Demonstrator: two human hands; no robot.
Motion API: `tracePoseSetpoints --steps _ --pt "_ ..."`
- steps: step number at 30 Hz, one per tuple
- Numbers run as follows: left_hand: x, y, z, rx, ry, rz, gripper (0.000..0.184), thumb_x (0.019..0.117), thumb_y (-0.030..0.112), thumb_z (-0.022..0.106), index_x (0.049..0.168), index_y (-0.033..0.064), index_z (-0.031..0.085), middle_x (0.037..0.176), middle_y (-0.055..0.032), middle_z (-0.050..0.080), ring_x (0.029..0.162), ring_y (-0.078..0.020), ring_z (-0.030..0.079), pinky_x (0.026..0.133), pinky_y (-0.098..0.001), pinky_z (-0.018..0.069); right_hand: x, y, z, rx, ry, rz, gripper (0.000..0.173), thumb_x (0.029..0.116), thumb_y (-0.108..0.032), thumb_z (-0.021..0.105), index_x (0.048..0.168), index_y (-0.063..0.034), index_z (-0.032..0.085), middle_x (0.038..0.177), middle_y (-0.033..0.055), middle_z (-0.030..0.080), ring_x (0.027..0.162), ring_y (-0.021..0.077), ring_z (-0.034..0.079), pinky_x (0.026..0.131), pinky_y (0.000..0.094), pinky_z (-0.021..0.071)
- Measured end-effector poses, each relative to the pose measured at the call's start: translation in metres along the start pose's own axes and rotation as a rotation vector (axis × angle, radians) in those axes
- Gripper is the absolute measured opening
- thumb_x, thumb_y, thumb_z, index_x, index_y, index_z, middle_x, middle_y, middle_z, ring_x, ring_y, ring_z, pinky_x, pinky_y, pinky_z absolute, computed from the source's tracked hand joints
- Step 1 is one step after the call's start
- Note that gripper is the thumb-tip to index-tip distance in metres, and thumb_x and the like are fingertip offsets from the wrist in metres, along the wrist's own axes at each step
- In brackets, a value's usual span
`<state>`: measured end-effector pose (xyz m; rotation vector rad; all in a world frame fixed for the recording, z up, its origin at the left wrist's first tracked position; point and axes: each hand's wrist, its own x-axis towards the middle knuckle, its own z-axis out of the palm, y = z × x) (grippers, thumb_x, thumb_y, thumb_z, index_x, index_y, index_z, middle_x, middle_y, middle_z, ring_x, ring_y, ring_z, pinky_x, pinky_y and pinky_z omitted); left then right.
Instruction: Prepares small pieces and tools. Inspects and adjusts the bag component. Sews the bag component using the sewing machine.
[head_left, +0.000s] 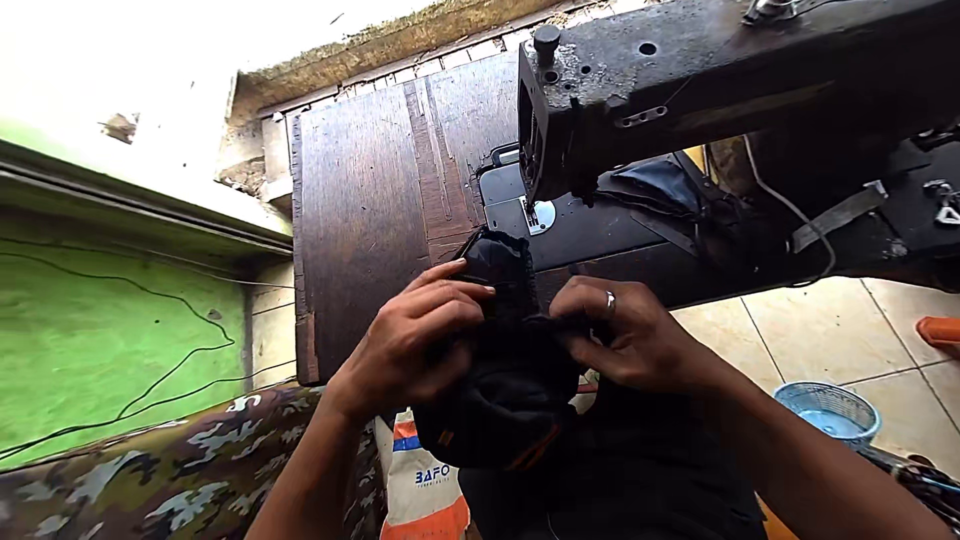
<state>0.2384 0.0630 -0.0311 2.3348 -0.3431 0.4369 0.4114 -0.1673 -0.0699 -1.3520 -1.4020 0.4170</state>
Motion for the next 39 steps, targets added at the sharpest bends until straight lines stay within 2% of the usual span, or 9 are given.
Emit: tracePoseSetpoints --steps 5,9,11,13,17,21,28,35,39 --pt "-0.024 0.033 0.010 -0.069 0.102 0.137 0.009 0.1035 0.015 0.053 0.105 0.0075 0.059 0.105 -0.0072 0.074 0.116 -0.0204 0.069 0.114 -0.0490 0.0477 -0.006 -0.027 0.007 0.011 -0.044 -0.222 0.009 0.0977 -0.011 0.061 0.104 -0.0051 0.064 0.093 0.0073 0.066 0.094 0.0107 0.063 0.084 0.0205 0.0521" --pt "-0.034 0.060 0.012 0.068 0.030 0.161 0.014 0.1069 0.016 0.045 0.101 0.0083 0.056 0.104 -0.0098 0.074 0.097 -0.0168 0.074 0.086 -0.0311 0.0605 -0.025 -0.043 0.013 0.008 -0.029 -0.362 0.006 0.0991 -0.011 0.059 0.104 -0.0072 0.060 0.095 0.0099 0.065 0.098 0.0186 0.067 0.088 0.0291 0.0573" --pt "-0.037 0.068 0.014 0.079 -0.030 0.127 0.019 0.1082 0.017 0.041 0.102 0.0084 0.056 0.104 -0.0107 0.075 0.085 -0.0134 0.072 0.066 -0.0244 0.0539 -0.033 -0.050 0.014 -0.040 -0.002 -0.377 0.007 0.1001 -0.013 0.056 0.105 -0.0084 0.058 0.096 0.0092 0.065 0.093 0.0153 0.067 0.081 0.0238 0.0563" --pt "-0.039 0.071 0.016 -0.002 -0.044 0.019 0.020 0.1081 0.018 0.042 0.110 0.0065 0.059 0.094 -0.0087 0.072 0.076 -0.0101 0.068 0.062 -0.0214 0.0514 -0.035 -0.054 0.014 -0.048 0.028 -0.275 0.011 0.1013 -0.017 0.055 0.107 -0.0085 0.059 0.094 0.0065 0.062 0.086 0.0081 0.063 0.073 0.0164 0.0515" --pt "-0.026 0.049 0.005 -0.132 -0.104 -0.367 0.019 0.1028 0.019 0.055 0.111 0.0075 0.067 0.073 0.0026 0.065 0.063 0.0022 0.058 0.059 -0.0164 0.0494 -0.023 -0.043 0.025 0.201 0.117 0.292 0.013 0.0947 -0.012 0.062 0.105 -0.0053 0.067 0.088 -0.0013 0.069 0.071 -0.0022 0.063 0.063 0.0157 0.0544" --pt "0.019 -0.017 -0.022 -0.097 -0.509 -0.575 0.015 0.0998 0.019 0.064 0.109 0.0097 0.070 0.078 0.0019 0.072 0.067 -0.0066 0.066 0.065 -0.0319 0.0546 0.001 -0.009 0.046 0.413 0.225 0.824 0.010 0.0942 -0.008 0.067 0.104 -0.0064 0.065 0.094 0.0061 0.068 0.082 0.0133 0.067 0.074 0.0325 0.0577" --pt "0.125 -0.087 -0.006 0.194 -0.864 -0.389 0.015 0.0987 0.017 0.067 0.103 0.0055 0.076 0.093 -0.0102 0.073 0.090 -0.0242 0.069 0.085 -0.0508 0.0522 0.023 0.024 0.036 -0.059 0.318 0.973 0.021 0.0930 -0.013 0.073 0.109 -0.0039 0.064 0.087 0.0124 0.067 0.079 0.0244 0.066 0.074 0.0474 0.0542" --pt "0.158 -0.128 0.026 0.204 -0.926 -0.341 0.015 0.0950 0.021 0.073 0.094 0.0064 0.076 0.082 -0.0090 0.071 0.081 -0.0240 0.067 0.078 -0.0514 0.0519 0.024 0.036 0.025 -0.227 0.315 0.947 0.049 0.0914 -0.011 0.073 0.137 -0.0112 0.056 0.075 0.0111 0.061 0.066 0.0261 0.060 0.066 0.0461 0.0522" --pt "0.166 -0.125 0.024 0.167 -0.937 -0.466 0.015 0.0932 0.023 0.076 0.088 0.0080 0.074 0.077 -0.0063 0.067 0.076 -0.0207 0.063 0.073 -0.0482 0.0493 0.019 0.045 0.033 -0.323 0.341 0.805 0.035 0.0919 -0.011 0.071 0.126 -0.0174 0.070 0.086 0.0104 0.072 0.076 0.0250 0.069 0.072 0.0464 0.0559"
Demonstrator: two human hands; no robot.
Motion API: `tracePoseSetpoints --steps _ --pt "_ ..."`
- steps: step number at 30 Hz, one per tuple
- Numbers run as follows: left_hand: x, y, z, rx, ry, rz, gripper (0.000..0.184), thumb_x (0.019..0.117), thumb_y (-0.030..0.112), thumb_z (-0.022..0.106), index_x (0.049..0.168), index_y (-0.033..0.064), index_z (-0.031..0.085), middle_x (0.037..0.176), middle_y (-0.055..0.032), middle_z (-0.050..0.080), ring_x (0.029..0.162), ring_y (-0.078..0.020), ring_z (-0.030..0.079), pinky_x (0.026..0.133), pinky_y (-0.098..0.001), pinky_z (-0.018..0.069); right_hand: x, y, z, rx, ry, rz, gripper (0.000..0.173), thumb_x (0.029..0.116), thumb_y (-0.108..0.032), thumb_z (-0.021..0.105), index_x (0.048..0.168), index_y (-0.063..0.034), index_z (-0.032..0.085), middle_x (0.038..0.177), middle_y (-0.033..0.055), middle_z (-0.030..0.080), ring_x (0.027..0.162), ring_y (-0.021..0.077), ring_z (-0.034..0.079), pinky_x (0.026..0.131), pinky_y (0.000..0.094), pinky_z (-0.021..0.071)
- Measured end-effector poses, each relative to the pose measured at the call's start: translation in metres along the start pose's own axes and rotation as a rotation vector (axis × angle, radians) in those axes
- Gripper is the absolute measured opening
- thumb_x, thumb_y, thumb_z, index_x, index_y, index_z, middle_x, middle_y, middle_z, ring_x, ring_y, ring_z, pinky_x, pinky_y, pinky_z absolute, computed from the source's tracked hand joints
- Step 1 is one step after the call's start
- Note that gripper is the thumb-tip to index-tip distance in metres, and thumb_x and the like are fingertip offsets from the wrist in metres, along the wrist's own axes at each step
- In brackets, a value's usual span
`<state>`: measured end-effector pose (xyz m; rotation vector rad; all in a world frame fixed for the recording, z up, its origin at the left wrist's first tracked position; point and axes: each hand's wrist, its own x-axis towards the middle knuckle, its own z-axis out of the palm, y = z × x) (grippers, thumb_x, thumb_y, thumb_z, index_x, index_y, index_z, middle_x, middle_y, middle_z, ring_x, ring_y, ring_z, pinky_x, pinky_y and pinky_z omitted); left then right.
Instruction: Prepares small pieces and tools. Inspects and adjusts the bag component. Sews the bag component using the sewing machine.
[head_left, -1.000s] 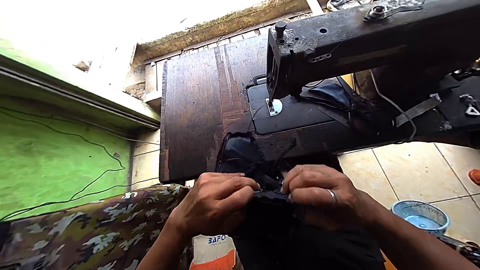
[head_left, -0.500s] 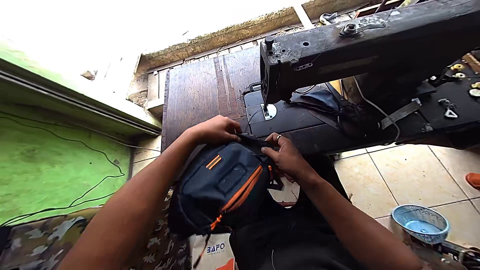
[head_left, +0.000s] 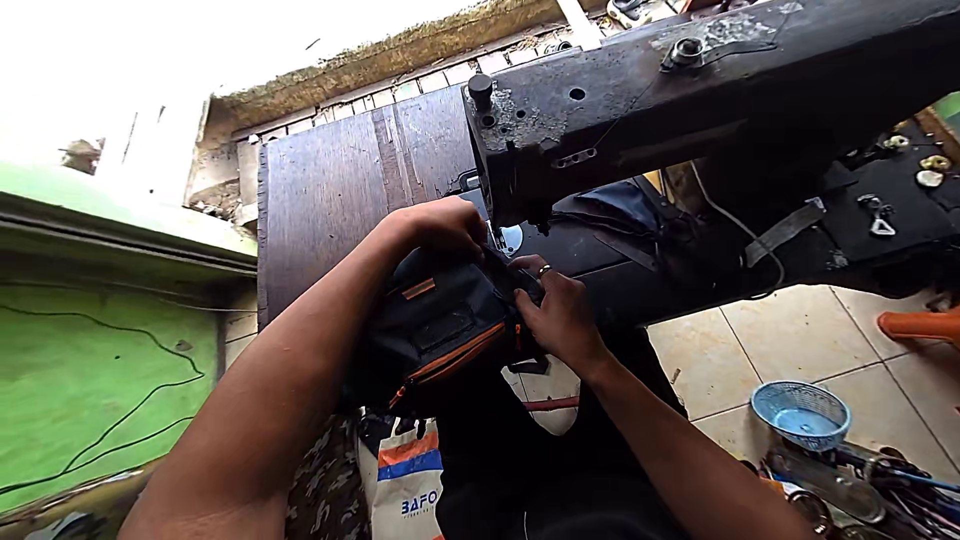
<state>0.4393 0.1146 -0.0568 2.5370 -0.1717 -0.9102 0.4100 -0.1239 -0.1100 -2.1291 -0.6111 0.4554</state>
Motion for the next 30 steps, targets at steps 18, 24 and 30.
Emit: tracePoseSetpoints --steps 18,24,30 --pt "0.005 0.022 -0.004 -0.173 0.045 -0.127 0.019 0.0851 0.018 0.082 0.095 0.0066 0.071 0.086 -0.0070 0.067 0.083 -0.0201 0.064 0.076 -0.0461 0.0503 0.005 -0.006 -0.016 -0.518 -0.236 -0.147 0.056 0.0989 -0.013 0.052 0.152 -0.0298 0.053 0.090 0.0159 0.067 0.071 0.0310 0.067 0.062 0.0456 0.0542" --pt "0.003 0.027 -0.002 -0.210 0.037 -0.158 0.019 0.0846 0.019 0.083 0.096 0.0095 0.071 0.086 -0.0047 0.068 0.083 -0.0178 0.064 0.076 -0.0437 0.0502 0.011 -0.017 -0.023 -0.593 -0.401 -0.092 0.062 0.1003 -0.013 0.050 0.160 -0.0299 0.040 0.097 0.0159 0.068 0.078 0.0326 0.069 0.066 0.0471 0.0541" --pt "0.006 0.021 -0.003 -0.163 0.008 -0.161 0.021 0.0843 0.024 0.084 0.092 0.0091 0.071 0.083 -0.0049 0.067 0.081 -0.0189 0.064 0.073 -0.0451 0.0499 0.012 -0.028 -0.019 -0.767 -0.452 -0.135 0.059 0.1025 -0.013 0.049 0.160 -0.0208 0.039 0.099 0.0168 0.066 0.075 0.0314 0.068 0.063 0.0431 0.0536"
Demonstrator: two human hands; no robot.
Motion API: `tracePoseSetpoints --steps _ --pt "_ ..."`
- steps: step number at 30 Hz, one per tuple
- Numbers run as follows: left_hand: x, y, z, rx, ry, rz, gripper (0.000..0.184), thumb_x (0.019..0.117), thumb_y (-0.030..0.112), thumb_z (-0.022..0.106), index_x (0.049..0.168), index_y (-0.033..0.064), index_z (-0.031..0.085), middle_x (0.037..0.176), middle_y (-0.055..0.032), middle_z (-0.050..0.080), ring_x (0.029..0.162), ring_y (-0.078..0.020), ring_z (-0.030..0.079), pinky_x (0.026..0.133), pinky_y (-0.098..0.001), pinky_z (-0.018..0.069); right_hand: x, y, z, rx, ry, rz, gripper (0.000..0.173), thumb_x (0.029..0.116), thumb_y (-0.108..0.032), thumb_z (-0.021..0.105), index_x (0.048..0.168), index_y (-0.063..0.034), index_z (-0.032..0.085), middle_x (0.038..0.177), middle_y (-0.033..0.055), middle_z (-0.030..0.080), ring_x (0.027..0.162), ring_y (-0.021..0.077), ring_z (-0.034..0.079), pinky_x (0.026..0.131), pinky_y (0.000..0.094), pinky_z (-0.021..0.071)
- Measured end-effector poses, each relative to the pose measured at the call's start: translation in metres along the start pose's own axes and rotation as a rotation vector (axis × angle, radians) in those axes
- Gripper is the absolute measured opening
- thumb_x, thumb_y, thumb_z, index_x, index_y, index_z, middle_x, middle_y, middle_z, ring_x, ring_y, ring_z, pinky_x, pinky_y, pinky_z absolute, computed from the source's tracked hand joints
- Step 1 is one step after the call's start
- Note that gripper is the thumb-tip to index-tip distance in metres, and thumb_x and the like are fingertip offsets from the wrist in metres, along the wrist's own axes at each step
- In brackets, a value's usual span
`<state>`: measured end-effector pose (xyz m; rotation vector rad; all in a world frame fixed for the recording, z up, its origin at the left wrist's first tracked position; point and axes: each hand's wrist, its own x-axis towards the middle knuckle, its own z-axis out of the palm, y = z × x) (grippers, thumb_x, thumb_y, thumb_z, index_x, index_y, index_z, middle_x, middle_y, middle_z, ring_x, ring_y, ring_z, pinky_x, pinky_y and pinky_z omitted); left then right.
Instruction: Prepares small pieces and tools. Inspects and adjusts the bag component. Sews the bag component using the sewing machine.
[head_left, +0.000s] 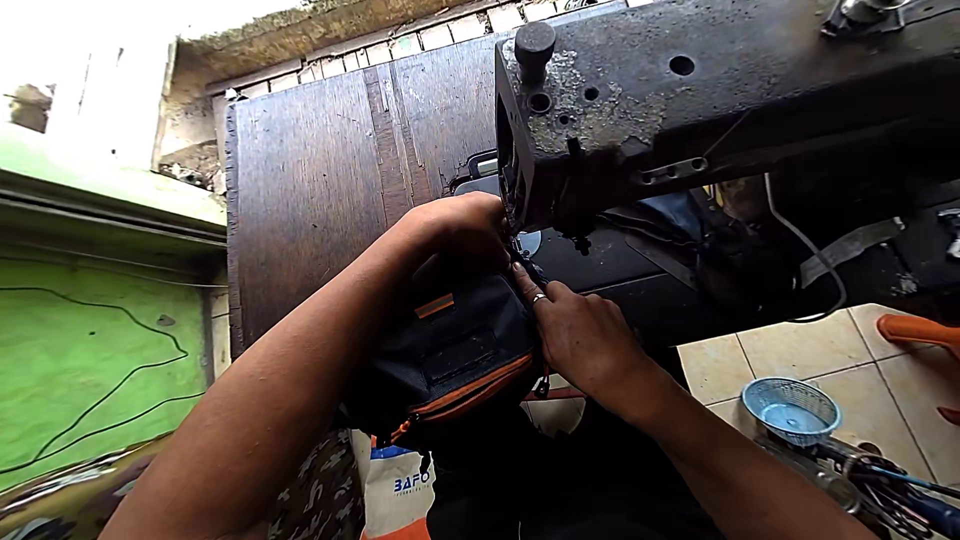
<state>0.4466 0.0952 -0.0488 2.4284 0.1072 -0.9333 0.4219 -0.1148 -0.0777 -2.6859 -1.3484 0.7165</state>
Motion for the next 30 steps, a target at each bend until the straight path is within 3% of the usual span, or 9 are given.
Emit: tracePoseSetpoints --steps 2,4,6,12,17,21,25,30 --pt "-0.005 -0.004 -0.002 -0.034 -0.010 0.013 0.021 0.0874 0.025 0.082 0.091 0.0093 0.068 0.080 -0.0037 0.064 0.077 -0.0169 0.061 0.071 -0.0426 0.0482 0.001 -0.001 -0.003 -0.018 -0.045 0.005 0.059 0.1035 -0.013 0.047 0.161 -0.0202 0.037 0.103 0.0176 0.066 0.076 0.0317 0.068 0.064 0.0434 0.0535" --pt "-0.011 -0.011 -0.006 -0.092 -0.018 0.008 0.027 0.0910 0.026 0.078 0.111 0.0110 0.067 0.088 -0.0036 0.069 0.083 -0.0158 0.066 0.077 -0.0421 0.0528 0.002 -0.001 -0.006 -0.023 -0.098 0.014 0.060 0.1044 -0.012 0.044 0.163 -0.0212 0.033 0.107 0.0183 0.066 0.080 0.0326 0.069 0.067 0.0446 0.0538" --pt "-0.016 -0.018 -0.008 -0.136 0.033 -0.021 0.031 0.0918 0.026 0.078 0.115 0.0087 0.067 0.090 -0.0069 0.070 0.084 -0.0192 0.066 0.078 -0.0453 0.0528 0.002 0.000 -0.004 -0.025 -0.091 0.005 0.060 0.1042 -0.012 0.044 0.163 -0.0214 0.033 0.107 0.0181 0.067 0.079 0.0323 0.069 0.066 0.0443 0.0536" --pt "-0.013 -0.020 -0.005 -0.135 0.154 -0.032 0.025 0.0856 0.016 0.083 0.104 0.0080 0.068 0.085 -0.0051 0.068 0.081 -0.0188 0.065 0.074 -0.0432 0.0515 0.003 -0.002 -0.006 -0.023 -0.082 0.006 0.058 0.1038 -0.011 0.043 0.161 -0.0196 0.038 0.104 0.0165 0.068 0.078 0.0315 0.069 0.065 0.0431 0.0537" --pt "-0.010 -0.005 -0.017 0.030 0.127 0.053 0.021 0.0843 0.013 0.083 0.099 0.0056 0.070 0.088 -0.0066 0.067 0.085 -0.0202 0.064 0.076 -0.0433 0.0498 0.001 -0.009 -0.003 -0.032 -0.035 0.043 0.062 0.0990 -0.008 0.049 0.159 -0.0168 0.040 0.102 0.0160 0.069 0.074 0.0299 0.069 0.062 0.0410 0.0539" --pt "-0.011 0.005 -0.027 0.053 0.134 0.139 0.026 0.0811 0.006 0.083 0.104 0.0043 0.070 0.091 -0.0078 0.068 0.088 -0.0197 0.064 0.080 -0.0412 0.0499 0.003 -0.019 -0.002 -0.050 -0.015 0.122 0.061 0.0982 -0.008 0.050 0.159 -0.0136 0.041 0.102 0.0154 0.069 0.073 0.0284 0.070 0.061 0.0386 0.0535" --pt "-0.027 0.026 -0.040 0.022 0.118 0.022 0.029 0.0857 -0.002 0.077 0.113 -0.0006 0.068 0.100 -0.0146 0.067 0.095 -0.0253 0.063 0.085 -0.0437 0.0472 0.010 -0.021 -0.005 -0.002 -0.016 0.156 0.060 0.1004 -0.010 0.048 0.159 -0.0133 0.040 0.103 0.0155 0.070 0.078 0.0300 0.070 0.064 0.0405 0.0534" --pt "-0.020 0.018 -0.048 0.020 0.059 -0.044 0.020 0.0927 0.006 0.072 0.112 0.0052 0.067 0.096 -0.0067 0.068 0.086 -0.0174 0.063 0.079 -0.0398 0.0488 0.018 -0.025 -0.001 0.026 0.028 0.171 0.061 0.1000 -0.013 0.048 0.160 -0.0130 0.038 0.104 0.0130 0.071 0.078 0.0278 0.071 0.064 0.0396 0.0535"
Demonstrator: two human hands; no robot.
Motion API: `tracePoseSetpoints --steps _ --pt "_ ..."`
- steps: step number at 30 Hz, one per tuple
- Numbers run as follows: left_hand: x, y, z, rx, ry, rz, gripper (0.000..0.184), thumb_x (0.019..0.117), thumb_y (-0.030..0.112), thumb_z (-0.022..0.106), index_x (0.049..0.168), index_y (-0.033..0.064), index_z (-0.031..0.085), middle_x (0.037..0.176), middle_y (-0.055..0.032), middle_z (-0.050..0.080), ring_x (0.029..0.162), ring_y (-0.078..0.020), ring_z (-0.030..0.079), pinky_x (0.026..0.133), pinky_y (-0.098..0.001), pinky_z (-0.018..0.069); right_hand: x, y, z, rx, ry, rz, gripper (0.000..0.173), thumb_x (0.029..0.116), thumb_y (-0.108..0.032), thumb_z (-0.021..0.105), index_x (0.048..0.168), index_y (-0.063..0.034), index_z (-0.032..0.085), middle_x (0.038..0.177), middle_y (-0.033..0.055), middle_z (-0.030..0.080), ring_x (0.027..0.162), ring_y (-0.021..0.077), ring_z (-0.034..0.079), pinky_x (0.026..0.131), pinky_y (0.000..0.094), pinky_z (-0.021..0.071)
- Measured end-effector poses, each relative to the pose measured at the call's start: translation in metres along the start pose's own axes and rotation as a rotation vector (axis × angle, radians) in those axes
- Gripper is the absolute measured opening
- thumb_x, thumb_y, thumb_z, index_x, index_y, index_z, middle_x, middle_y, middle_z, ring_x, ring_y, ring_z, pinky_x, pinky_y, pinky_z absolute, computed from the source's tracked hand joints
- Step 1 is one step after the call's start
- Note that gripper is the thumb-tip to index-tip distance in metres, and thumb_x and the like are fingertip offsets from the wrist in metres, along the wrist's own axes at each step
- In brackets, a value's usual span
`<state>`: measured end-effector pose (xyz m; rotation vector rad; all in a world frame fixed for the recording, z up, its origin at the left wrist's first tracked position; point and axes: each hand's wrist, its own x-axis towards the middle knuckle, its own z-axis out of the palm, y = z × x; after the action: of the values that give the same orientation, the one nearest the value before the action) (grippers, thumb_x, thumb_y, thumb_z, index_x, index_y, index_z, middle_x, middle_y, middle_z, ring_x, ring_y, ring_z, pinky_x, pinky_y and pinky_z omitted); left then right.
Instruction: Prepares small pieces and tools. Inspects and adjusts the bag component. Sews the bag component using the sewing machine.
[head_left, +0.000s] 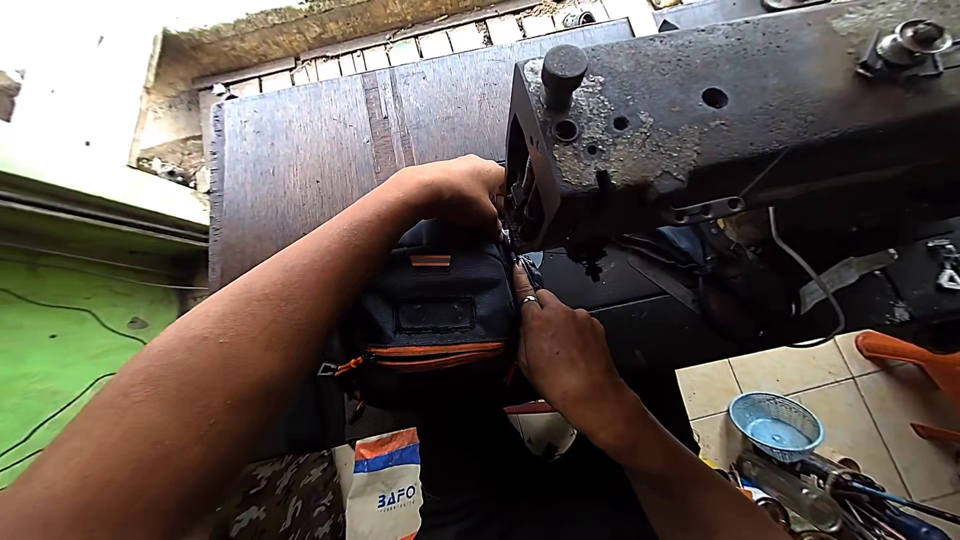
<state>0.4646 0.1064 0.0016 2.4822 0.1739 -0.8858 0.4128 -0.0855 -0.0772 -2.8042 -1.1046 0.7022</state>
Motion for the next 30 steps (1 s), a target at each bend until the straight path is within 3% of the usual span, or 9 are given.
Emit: tracePoseSetpoints --steps 4,9,14,18,22,30 --pt "0.002 0.000 0.003 0.008 0.012 -0.024 0.005 0.0943 0.007 0.069 0.093 0.0052 0.065 0.079 -0.0039 0.059 0.073 -0.0159 0.055 0.068 -0.0391 0.0437 0.000 0.006 0.006 0.065 0.071 -0.024 0.060 0.0985 -0.013 0.050 0.158 -0.0127 0.042 0.102 0.0123 0.072 0.076 0.0282 0.071 0.063 0.0407 0.0536" --pt "0.011 -0.012 0.001 -0.041 0.037 0.033 0.010 0.0916 0.008 0.073 0.097 0.0060 0.064 0.082 -0.0033 0.060 0.074 -0.0147 0.056 0.069 -0.0380 0.0448 0.004 0.011 0.012 0.150 0.178 -0.052 0.058 0.0957 -0.011 0.052 0.154 -0.0093 0.049 0.094 0.0131 0.072 0.072 0.0299 0.070 0.061 0.0443 0.0544" --pt "0.013 -0.011 0.002 0.051 0.013 0.040 0.014 0.0918 0.013 0.075 0.085 0.0090 0.063 0.076 -0.0020 0.058 0.069 -0.0146 0.055 0.064 -0.0375 0.0436 0.000 0.015 0.021 0.188 0.257 -0.094 0.055 0.0951 -0.013 0.053 0.149 -0.0074 0.055 0.093 0.0121 0.072 0.070 0.0284 0.070 0.059 0.0438 0.0548" --pt "0.014 -0.017 0.009 -0.029 0.013 0.094 0.012 0.0898 0.008 0.075 0.099 0.0081 0.068 0.084 -0.0027 0.064 0.077 -0.0144 0.060 0.071 -0.0377 0.0480 -0.007 0.015 0.026 0.169 0.281 -0.074 0.054 0.0953 -0.014 0.053 0.149 -0.0083 0.056 0.091 0.0118 0.072 0.066 0.0271 0.069 0.057 0.0418 0.0541" --pt "0.014 -0.016 0.007 0.020 0.043 0.080 0.009 0.0912 0.008 0.074 0.091 0.0079 0.065 0.080 -0.0024 0.060 0.072 -0.0147 0.057 0.066 -0.0372 0.0451 -0.001 0.017 0.024 0.194 0.297 -0.090 0.056 0.0953 -0.014 0.054 0.151 -0.0080 0.053 0.089 0.0108 0.071 0.068 0.0264 0.069 0.057 0.0417 0.0541" --pt "0.016 -0.019 0.008 0.042 0.047 0.110 0.012 0.0905 0.009 0.076 0.098 0.0072 0.067 0.084 -0.0028 0.062 0.076 -0.0152 0.058 0.070 -0.0378 0.0463 0.003 0.031 0.026 0.302 0.280 -0.155 0.053 0.0953 -0.014 0.052 0.148 -0.0115 0.057 0.090 0.0110 0.071 0.073 0.0263 0.069 0.064 0.0431 0.0556"
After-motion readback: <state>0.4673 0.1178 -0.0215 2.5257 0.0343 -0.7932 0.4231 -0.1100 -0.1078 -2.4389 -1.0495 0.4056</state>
